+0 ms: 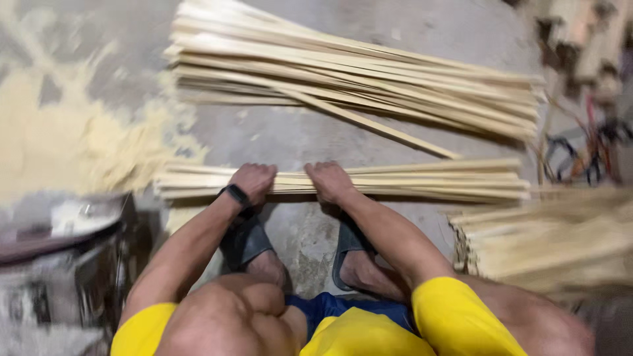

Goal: The person sits on the floor and uses a circular saw to cut long wooden strips into shorter pieces. They feed the strips through the saw one by one, then gather the cut pieces into a pile on the floor.

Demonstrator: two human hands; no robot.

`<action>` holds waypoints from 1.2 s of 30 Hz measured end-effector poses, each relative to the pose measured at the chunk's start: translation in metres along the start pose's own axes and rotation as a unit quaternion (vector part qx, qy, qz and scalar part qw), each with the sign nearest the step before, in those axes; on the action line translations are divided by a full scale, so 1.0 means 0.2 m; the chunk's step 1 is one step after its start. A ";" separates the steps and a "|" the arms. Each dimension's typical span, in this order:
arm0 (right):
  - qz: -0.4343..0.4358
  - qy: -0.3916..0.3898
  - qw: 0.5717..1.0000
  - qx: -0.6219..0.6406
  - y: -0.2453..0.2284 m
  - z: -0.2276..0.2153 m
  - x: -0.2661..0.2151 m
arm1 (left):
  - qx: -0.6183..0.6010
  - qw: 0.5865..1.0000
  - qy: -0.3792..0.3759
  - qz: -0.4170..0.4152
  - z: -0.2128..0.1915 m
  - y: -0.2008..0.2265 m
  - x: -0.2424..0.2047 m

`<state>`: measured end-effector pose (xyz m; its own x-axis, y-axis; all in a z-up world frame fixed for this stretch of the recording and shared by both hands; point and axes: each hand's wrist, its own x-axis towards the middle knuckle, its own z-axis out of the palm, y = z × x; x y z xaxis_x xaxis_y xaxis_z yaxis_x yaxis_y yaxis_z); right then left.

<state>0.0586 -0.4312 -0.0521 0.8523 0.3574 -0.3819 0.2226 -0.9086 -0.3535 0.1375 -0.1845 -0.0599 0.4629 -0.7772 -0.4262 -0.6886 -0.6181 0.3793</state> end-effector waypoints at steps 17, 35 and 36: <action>0.072 0.028 0.987 -0.141 0.18 -1.21 -0.88 | 0.047 0.986 0.067 0.147 -1.07 0.84 0.15; 0.394 0.664 0.213 0.599 0.55 -0.42 -2.09 | -0.177 0.951 -0.036 0.252 -0.57 2.22 0.47; 0.457 0.649 0.225 0.565 0.67 -0.42 -2.24 | -0.221 0.941 -0.076 0.243 -0.52 2.16 0.51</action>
<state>-0.2529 -0.7309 0.1437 -0.1198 -0.8979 -0.4237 0.0352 0.4226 -0.9056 -0.0547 -0.5437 0.1450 0.0445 -0.9760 -0.2130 -0.4836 -0.2076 0.8503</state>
